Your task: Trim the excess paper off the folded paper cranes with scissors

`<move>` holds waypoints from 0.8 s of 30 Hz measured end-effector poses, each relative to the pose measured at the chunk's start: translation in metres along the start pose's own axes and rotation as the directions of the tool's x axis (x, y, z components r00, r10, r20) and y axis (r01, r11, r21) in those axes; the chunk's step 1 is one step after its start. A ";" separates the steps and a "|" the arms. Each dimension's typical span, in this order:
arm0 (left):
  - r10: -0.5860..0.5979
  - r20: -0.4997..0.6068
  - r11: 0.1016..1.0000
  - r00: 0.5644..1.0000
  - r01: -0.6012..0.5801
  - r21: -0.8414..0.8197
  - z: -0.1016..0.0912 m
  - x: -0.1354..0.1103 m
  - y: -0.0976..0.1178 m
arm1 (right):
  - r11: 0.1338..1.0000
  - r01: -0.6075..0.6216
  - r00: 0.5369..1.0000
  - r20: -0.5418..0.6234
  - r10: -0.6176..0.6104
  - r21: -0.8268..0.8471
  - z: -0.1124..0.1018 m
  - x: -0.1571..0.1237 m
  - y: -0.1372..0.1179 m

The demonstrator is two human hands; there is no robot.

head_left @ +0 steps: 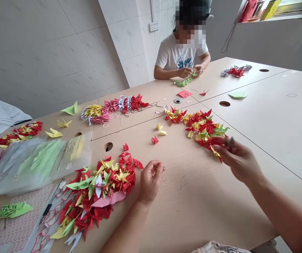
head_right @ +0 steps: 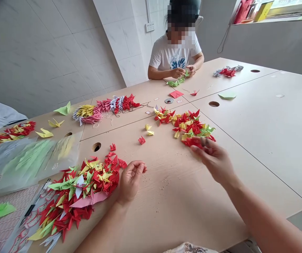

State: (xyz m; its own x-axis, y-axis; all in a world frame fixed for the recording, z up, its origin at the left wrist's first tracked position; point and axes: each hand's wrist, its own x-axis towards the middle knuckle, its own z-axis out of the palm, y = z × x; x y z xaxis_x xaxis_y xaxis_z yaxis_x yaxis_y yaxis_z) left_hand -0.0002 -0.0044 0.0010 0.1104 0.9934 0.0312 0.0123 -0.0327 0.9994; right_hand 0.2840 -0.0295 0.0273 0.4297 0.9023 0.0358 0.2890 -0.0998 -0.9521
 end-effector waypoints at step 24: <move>0.048 -0.026 0.987 0.999 -0.043 0.153 -0.008 -0.010 -0.001 | 0.977 -0.088 0.841 0.540 -0.032 0.196 0.132 -0.001 0.001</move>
State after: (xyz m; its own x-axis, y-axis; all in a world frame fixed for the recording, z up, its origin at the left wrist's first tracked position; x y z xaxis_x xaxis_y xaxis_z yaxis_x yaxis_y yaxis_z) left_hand -0.0090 -0.0135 0.0001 0.0845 0.9933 0.0791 0.1593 -0.0919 0.9829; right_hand 0.1709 0.0245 -0.0141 -0.1096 0.9886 -0.1032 0.0767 -0.0951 -0.9925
